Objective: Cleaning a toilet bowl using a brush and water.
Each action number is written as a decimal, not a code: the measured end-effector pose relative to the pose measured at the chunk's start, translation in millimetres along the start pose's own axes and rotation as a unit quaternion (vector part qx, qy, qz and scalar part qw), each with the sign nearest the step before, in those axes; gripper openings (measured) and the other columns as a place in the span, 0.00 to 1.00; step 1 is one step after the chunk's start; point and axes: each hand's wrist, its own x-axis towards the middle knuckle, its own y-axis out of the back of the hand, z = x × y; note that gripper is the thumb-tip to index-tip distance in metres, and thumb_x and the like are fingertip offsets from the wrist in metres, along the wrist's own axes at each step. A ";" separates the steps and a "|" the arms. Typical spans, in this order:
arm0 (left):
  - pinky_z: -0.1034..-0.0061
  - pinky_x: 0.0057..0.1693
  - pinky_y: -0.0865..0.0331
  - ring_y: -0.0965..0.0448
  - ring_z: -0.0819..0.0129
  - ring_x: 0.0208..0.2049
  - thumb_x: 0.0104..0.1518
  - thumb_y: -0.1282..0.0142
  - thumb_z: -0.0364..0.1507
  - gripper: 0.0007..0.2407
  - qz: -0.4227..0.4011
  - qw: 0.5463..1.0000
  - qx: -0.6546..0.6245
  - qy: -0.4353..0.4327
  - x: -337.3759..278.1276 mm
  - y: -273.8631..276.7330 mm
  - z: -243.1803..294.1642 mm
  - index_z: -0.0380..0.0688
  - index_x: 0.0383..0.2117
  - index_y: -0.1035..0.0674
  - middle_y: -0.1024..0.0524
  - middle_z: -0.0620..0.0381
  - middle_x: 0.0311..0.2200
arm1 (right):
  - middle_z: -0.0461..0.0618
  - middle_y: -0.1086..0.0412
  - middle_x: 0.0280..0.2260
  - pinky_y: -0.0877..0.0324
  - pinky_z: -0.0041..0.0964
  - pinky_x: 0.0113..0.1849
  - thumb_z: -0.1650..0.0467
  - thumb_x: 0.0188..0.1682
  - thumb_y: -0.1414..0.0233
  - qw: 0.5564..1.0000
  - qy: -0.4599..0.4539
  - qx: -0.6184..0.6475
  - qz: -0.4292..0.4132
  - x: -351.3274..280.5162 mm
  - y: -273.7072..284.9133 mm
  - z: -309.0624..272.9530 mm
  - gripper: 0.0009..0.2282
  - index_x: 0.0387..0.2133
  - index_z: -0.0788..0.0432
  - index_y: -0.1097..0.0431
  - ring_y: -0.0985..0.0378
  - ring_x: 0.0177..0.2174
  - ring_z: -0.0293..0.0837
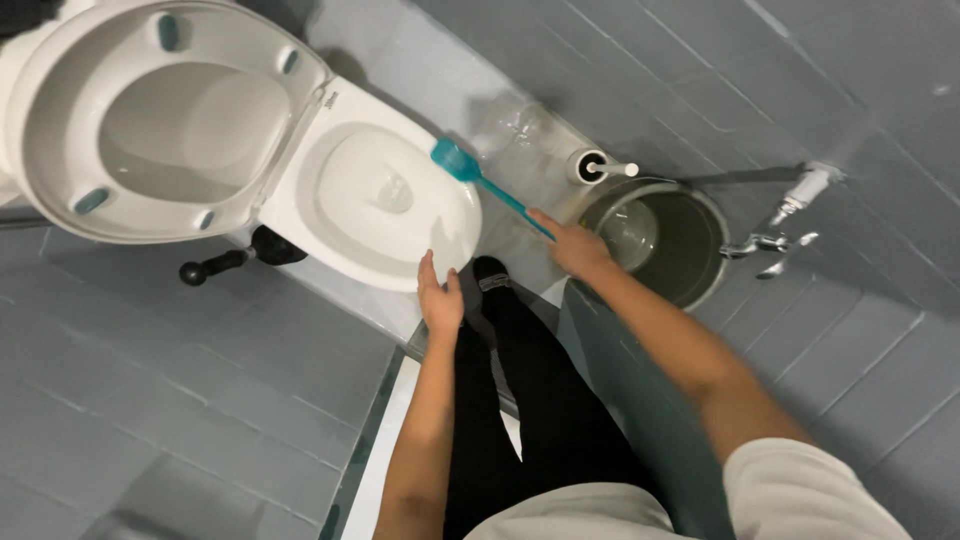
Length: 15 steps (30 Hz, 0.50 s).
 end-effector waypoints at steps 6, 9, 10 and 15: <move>0.58 0.71 0.47 0.41 0.51 0.69 0.63 0.45 0.32 0.26 0.044 0.999 0.016 0.019 12.5 -11.8 7.4 0.54 0.69 0.36 0.42 0.46 0.68 | 0.73 0.26 0.45 0.28 0.62 0.49 0.67 0.59 0.63 0.999 0.022 -0.035 -0.015 -32.0 12.0 27.3 0.27 0.69 0.24 0.61 0.22 0.46 0.71; 0.54 0.69 0.42 0.42 0.49 0.69 0.64 0.47 0.35 0.25 0.036 0.997 0.039 0.051 20.3 -10.5 14.0 0.58 0.69 0.37 0.44 0.49 0.70 | 0.69 0.25 0.45 0.27 0.59 0.47 0.68 0.57 0.57 0.998 0.051 -0.034 0.017 -4.9 21.4 13.0 0.30 0.68 0.22 0.60 0.21 0.45 0.67; 0.54 0.69 0.42 0.42 0.49 0.69 0.64 0.47 0.35 0.25 0.036 0.997 0.038 0.052 21.5 -11.9 15.2 0.58 0.69 0.37 0.44 0.49 0.70 | 0.69 0.25 0.45 0.27 0.59 0.47 0.68 0.57 0.57 0.998 0.051 -0.035 0.018 3.0 20.5 4.1 0.30 0.68 0.22 0.60 0.21 0.45 0.67; 0.55 0.67 0.38 0.40 0.53 0.69 0.64 0.48 0.36 0.24 0.028 0.996 0.056 0.068 20.2 -15.6 23.1 0.59 0.68 0.35 0.41 0.52 0.69 | 0.68 0.25 0.43 0.27 0.58 0.47 0.68 0.58 0.60 0.997 0.058 -0.018 0.037 27.8 -7.9 -8.9 0.30 0.69 0.22 0.61 0.21 0.46 0.65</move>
